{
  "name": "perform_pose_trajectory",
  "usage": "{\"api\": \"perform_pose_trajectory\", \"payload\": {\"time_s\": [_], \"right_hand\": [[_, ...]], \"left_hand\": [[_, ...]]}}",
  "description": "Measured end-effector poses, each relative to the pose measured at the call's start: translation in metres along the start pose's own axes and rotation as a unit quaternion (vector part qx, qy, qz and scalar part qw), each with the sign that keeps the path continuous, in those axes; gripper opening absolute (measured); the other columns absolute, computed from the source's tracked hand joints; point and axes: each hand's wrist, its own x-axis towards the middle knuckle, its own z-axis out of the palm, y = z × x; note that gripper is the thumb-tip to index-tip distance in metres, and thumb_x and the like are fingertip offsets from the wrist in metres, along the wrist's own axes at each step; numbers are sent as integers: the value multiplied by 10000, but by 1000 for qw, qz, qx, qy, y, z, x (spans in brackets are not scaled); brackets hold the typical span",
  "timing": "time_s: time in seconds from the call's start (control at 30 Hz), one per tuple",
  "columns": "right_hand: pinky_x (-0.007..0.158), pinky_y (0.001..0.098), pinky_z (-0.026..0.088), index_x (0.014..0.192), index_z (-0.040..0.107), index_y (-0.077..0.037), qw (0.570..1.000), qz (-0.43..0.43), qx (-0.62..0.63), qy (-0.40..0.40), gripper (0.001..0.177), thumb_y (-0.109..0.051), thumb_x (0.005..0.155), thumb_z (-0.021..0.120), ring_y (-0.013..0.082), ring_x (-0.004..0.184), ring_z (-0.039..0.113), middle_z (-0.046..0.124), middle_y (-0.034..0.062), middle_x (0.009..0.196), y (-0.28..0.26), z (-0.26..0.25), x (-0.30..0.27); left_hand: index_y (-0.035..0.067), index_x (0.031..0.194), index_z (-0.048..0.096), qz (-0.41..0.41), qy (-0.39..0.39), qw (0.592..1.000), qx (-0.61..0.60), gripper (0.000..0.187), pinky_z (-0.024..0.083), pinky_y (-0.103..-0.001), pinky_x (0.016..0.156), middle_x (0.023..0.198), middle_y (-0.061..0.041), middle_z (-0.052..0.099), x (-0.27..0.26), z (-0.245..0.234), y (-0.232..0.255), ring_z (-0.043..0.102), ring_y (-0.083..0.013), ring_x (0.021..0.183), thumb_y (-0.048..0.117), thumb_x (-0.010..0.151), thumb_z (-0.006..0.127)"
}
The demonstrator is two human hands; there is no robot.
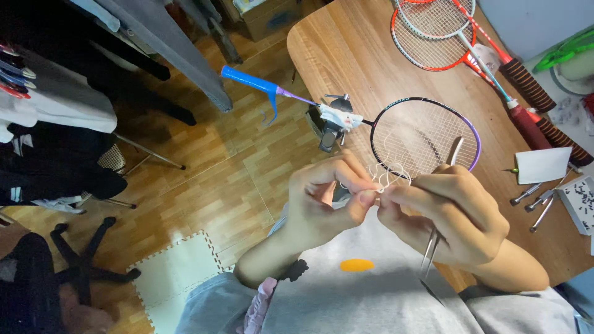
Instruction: Weaving a string through the grommets of a badminton racket frame held in a tensioner.
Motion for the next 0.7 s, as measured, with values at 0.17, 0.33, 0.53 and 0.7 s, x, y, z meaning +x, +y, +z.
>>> {"api": "perform_pose_trajectory", "payload": {"time_s": [0.17,0.33,0.53,0.7], "right_hand": [[567,313,442,993,719,32,999,31,24,-11,295,44,736,863,154,649,544,614,100,847,-3,-2,9],[539,301,444,1012,729,36,997,52,30,-43,306,106,748,868,149,620,561,622,108,826,-7,-5,17],[549,256,432,1022,724,24,989,128,63,-32,303,58,775,897,100,626,562,640,96,838,-9,-4,13],[518,208,446,1045,726,27,983,160,87,-10,284,81,810,875,79,653,586,642,83,850,-12,-4,11]], "left_hand": [[28,962,656,8,-7,1000,-18,119,536,-249,810,952,-73,661,4,-1,2,630,-104,864,-84,949,693],[28,946,620,-5,-9,1000,-19,132,506,-231,785,955,-67,623,5,-3,1,589,-79,839,-93,945,673],[16,994,622,-4,-4,999,36,113,504,-232,845,974,-63,643,4,-1,6,610,-80,895,-69,958,686],[-2,1062,656,-69,4,998,4,97,573,-270,914,1018,-60,695,5,0,11,679,-108,960,-54,982,666]]}}
